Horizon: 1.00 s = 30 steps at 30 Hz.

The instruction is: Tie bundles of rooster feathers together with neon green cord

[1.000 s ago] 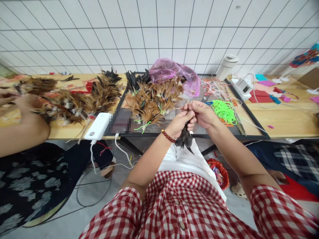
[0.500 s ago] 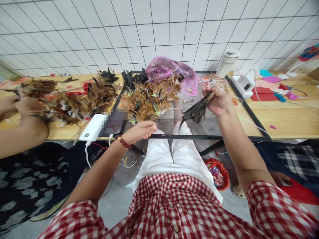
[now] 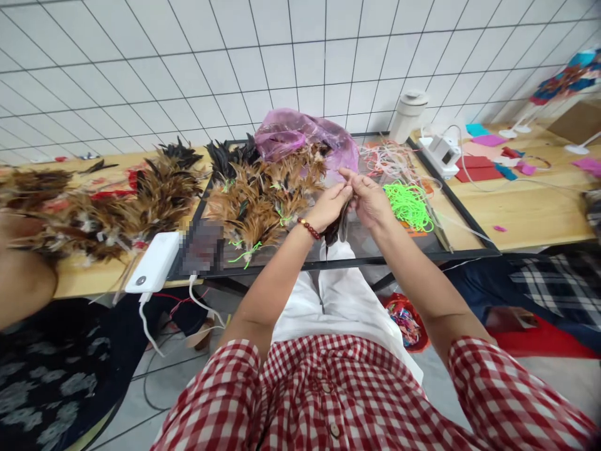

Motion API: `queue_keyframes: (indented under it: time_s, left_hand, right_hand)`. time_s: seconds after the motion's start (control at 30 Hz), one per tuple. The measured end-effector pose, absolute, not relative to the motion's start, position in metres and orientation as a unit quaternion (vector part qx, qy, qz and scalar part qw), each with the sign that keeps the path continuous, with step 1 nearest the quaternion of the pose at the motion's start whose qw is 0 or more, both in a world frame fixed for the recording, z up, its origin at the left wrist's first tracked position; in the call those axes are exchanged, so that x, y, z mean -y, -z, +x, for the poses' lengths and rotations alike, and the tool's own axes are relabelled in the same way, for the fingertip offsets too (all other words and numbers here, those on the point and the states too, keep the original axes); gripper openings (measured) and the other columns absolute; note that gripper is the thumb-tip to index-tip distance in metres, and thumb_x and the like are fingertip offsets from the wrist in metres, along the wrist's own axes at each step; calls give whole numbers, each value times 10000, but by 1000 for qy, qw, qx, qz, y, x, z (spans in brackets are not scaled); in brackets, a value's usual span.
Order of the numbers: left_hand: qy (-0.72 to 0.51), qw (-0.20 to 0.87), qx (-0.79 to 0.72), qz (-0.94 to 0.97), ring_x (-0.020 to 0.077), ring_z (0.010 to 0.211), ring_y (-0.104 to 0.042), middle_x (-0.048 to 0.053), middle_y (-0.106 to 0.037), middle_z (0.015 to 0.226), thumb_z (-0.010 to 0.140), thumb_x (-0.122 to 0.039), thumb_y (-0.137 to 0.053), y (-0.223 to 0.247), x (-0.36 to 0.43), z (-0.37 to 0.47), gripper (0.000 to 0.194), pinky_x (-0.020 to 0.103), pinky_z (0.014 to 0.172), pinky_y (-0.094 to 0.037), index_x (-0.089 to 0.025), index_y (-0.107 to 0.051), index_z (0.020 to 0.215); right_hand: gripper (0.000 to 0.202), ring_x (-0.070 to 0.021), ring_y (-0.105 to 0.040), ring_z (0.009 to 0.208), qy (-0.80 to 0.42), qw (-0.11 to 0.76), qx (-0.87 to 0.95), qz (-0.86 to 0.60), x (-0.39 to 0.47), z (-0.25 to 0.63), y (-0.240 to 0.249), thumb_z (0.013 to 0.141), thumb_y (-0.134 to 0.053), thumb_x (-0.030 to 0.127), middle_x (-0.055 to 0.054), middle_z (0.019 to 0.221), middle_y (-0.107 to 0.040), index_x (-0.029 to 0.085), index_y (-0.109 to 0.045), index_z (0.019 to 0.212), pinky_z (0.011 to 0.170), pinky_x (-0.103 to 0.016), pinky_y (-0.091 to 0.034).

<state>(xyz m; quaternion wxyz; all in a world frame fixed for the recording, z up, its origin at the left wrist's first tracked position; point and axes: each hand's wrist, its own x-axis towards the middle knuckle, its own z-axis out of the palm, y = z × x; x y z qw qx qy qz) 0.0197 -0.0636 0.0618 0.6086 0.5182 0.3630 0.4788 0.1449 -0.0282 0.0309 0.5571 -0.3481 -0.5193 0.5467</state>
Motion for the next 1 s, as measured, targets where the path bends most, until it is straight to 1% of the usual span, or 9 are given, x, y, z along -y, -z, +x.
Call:
queue_keyframes:
  time_s: [0.1, 0.23, 0.33, 0.5, 0.6, 0.7, 0.77, 0.83, 1.0]
  left_hand:
    - [-447, 675, -373, 453, 40, 466, -409, -66, -467, 591, 991, -271, -622, -58, 59, 19, 231, 135, 484, -318, -174, -528, 803]
    - [-442, 719, -375, 383, 11, 404, -278, -102, -362, 568, 1016, -310, -585, -53, 50, 24, 269, 110, 437, -212, -180, -482, 803]
    - [-440, 725, -370, 380, 7, 403, -277, -98, -362, 567, 1012, -303, -591, -48, 45, 27, 274, 108, 433, -204, -171, -499, 790]
    - [-446, 731, -362, 368, 13, 407, -308, -86, -391, 563, 1020, -271, -567, -42, 44, 29, 251, 114, 438, -220, -164, -522, 798]
    - [-421, 762, -332, 364, 18, 424, -334, -72, -428, 584, 1008, -322, -598, -38, 45, 27, 233, 115, 445, -248, -155, -566, 849]
    - [-426, 768, -326, 349, 13, 421, -296, -82, -398, 582, 990, -363, -630, -35, 45, 24, 275, 112, 439, -233, -160, -547, 825]
    - [-434, 767, -329, 338, 15, 419, -285, -86, -386, 583, 995, -364, -621, -34, 45, 23, 292, 113, 436, -234, -167, -519, 806]
    - [-423, 777, -327, 334, 18, 426, -299, -82, -395, 594, 993, -362, -624, -33, 45, 23, 288, 113, 439, -245, -168, -516, 811]
    - [-432, 784, -316, 314, 19, 429, -294, -86, -389, 611, 994, -372, -625, -31, 50, 27, 284, 112, 442, -252, -181, -493, 832]
  right_hand:
    - [578, -126, -572, 627, -569, 546, 512, -341, 27, 148, -26, 646, -823, 761, -29, 938, -749, 245, -733, 892, 577, -298, -545]
    - [605, -158, -640, 747, -594, 515, 527, -322, 25, 159, -25, 631, -860, 713, -16, 862, -746, 243, -752, 997, 743, -330, -587]
    - [608, -190, -680, 854, -596, 498, 545, -316, 23, 167, -25, 678, -828, 709, -34, 905, -765, 240, -760, 1058, 849, -378, -584]
    - [480, -153, -638, 728, -557, 531, 539, -342, 13, 170, -15, 675, -859, 668, 12, 717, -681, 231, -775, 854, 851, -350, -567]
    - [447, -180, -672, 784, -521, 541, 554, -360, 8, 170, -8, 690, -854, 666, 3, 698, -681, 238, -765, 780, 901, -378, -567]
    - [445, -203, -717, 911, -480, 553, 569, -375, 8, 173, -8, 762, -799, 681, -21, 857, -767, 263, -802, 914, 1005, -431, -557]
    - [475, -219, -724, 1078, -424, 568, 602, -368, 13, 177, -15, 850, -713, 691, -40, 1123, -796, 299, -798, 1103, 1099, -466, -520]
    - [513, -239, -673, 1265, -360, 551, 666, -351, 18, 180, -25, 926, -619, 689, -48, 1352, -737, 323, -759, 1257, 1190, -493, -453]
    - [589, -281, -642, 1342, -292, 429, 789, -328, 21, 184, -34, 986, -491, 706, -70, 1401, -719, 304, -739, 1337, 1262, -558, -352]
